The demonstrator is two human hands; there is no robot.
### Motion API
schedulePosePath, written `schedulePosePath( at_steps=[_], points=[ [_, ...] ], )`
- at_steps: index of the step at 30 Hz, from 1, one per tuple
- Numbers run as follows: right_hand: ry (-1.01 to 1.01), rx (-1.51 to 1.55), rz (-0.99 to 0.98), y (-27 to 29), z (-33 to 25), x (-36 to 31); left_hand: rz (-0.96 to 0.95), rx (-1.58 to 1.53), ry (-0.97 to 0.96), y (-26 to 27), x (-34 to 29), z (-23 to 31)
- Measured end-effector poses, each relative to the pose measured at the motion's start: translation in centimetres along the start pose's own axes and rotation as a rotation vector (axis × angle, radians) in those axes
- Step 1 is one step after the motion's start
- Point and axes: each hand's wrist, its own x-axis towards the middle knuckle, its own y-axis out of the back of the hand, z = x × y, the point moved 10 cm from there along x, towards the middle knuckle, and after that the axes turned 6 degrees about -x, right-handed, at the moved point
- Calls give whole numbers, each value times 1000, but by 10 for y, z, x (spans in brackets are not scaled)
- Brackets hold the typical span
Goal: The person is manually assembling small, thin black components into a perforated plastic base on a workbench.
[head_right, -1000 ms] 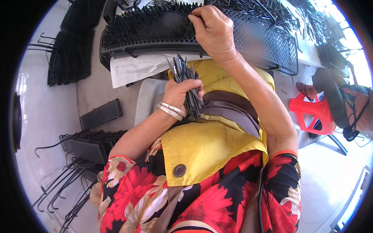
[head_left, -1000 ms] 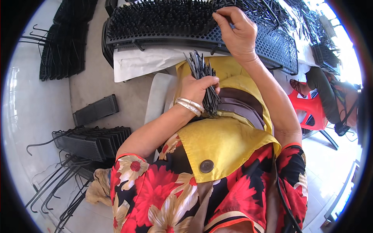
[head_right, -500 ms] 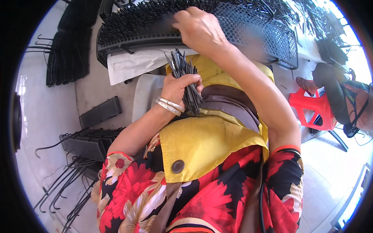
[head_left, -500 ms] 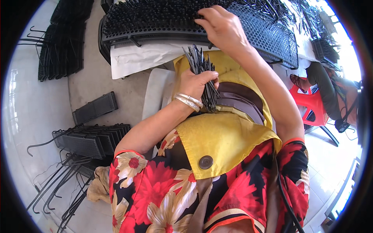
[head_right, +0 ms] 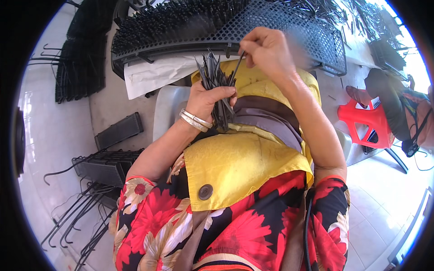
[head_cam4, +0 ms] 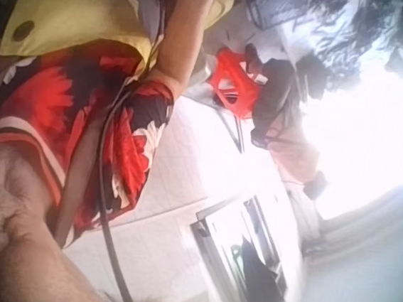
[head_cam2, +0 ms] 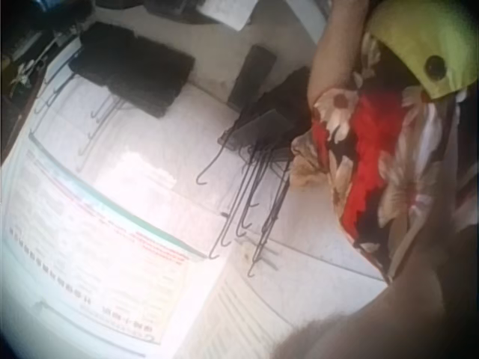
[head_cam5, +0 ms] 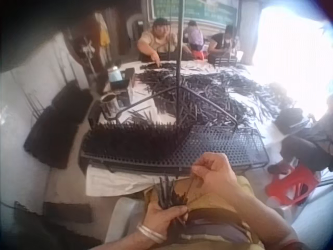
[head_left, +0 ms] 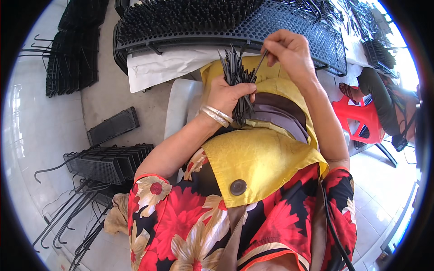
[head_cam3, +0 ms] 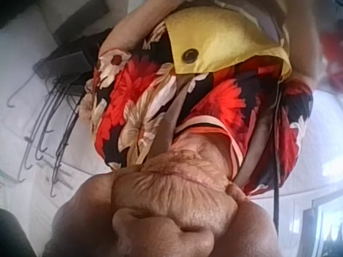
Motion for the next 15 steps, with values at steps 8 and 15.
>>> schedulePosePath(
  at_steps=[8, 15],
  points=[
    [479, -90, 420, 29, -52, 16, 46, 15, 32, 6, 1, -7],
    [987, -487, 537, -12, -92, -2, 27, 20, 22, 3, -1, -5]
  ],
)
